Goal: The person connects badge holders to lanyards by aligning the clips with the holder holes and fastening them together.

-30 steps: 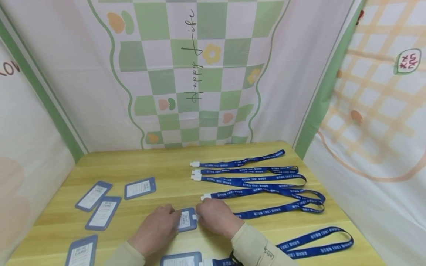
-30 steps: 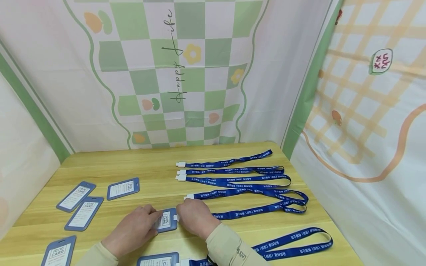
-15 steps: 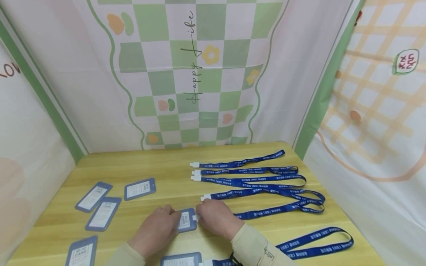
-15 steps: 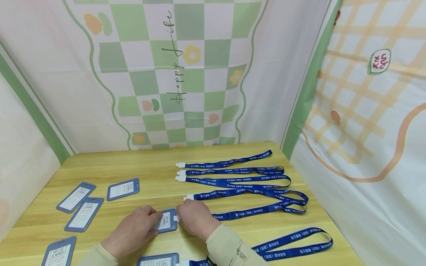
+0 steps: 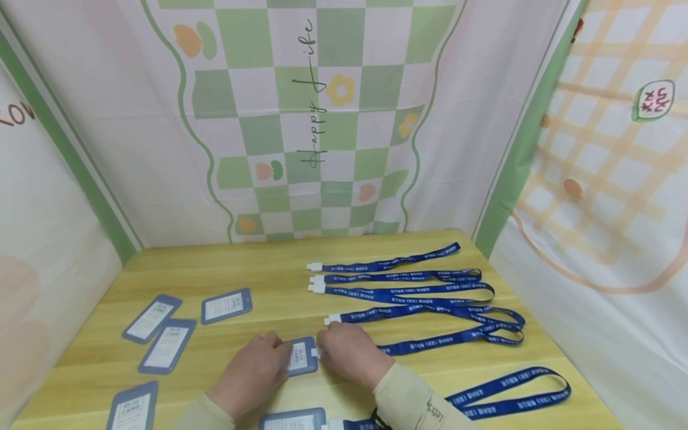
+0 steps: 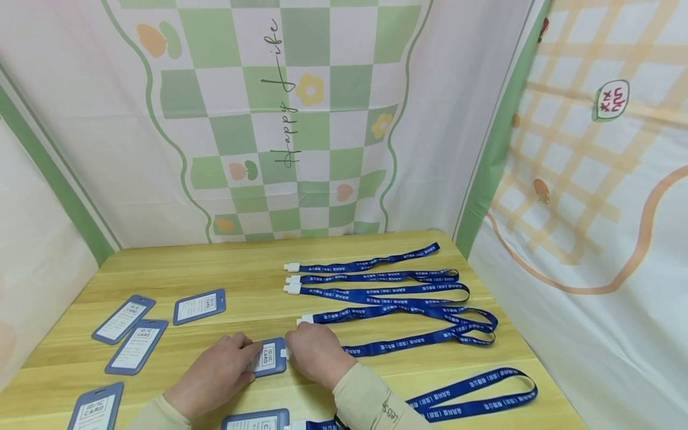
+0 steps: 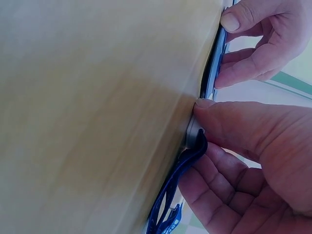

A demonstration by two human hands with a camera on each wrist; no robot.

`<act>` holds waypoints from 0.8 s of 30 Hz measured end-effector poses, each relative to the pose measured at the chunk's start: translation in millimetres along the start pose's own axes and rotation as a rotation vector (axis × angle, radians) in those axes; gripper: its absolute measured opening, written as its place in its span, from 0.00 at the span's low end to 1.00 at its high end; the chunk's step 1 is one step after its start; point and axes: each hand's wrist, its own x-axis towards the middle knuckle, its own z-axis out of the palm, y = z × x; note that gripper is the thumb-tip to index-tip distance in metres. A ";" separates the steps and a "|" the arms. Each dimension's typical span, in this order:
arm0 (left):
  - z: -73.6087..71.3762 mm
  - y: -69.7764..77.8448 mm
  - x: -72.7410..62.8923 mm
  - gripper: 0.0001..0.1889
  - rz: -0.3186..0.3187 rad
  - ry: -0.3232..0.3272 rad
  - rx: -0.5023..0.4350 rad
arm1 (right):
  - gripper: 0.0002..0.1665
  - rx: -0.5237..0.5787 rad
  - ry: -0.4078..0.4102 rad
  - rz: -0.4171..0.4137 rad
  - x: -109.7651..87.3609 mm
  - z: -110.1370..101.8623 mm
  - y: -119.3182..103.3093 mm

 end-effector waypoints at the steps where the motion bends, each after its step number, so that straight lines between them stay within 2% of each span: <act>1: 0.0 0.1 0.1 0.17 -0.003 -0.005 -0.001 | 0.03 0.001 0.001 0.001 -0.1 0.3 0.1; 14: 2.0 -0.5 0.2 0.19 -0.006 -0.013 -0.019 | 0.03 0.045 -0.016 0.019 -1.2 -2.5 0.5; 24: 2.5 -0.8 0.3 0.19 -0.004 -0.012 -0.010 | 0.03 0.037 0.000 0.007 -1.4 -2.2 0.4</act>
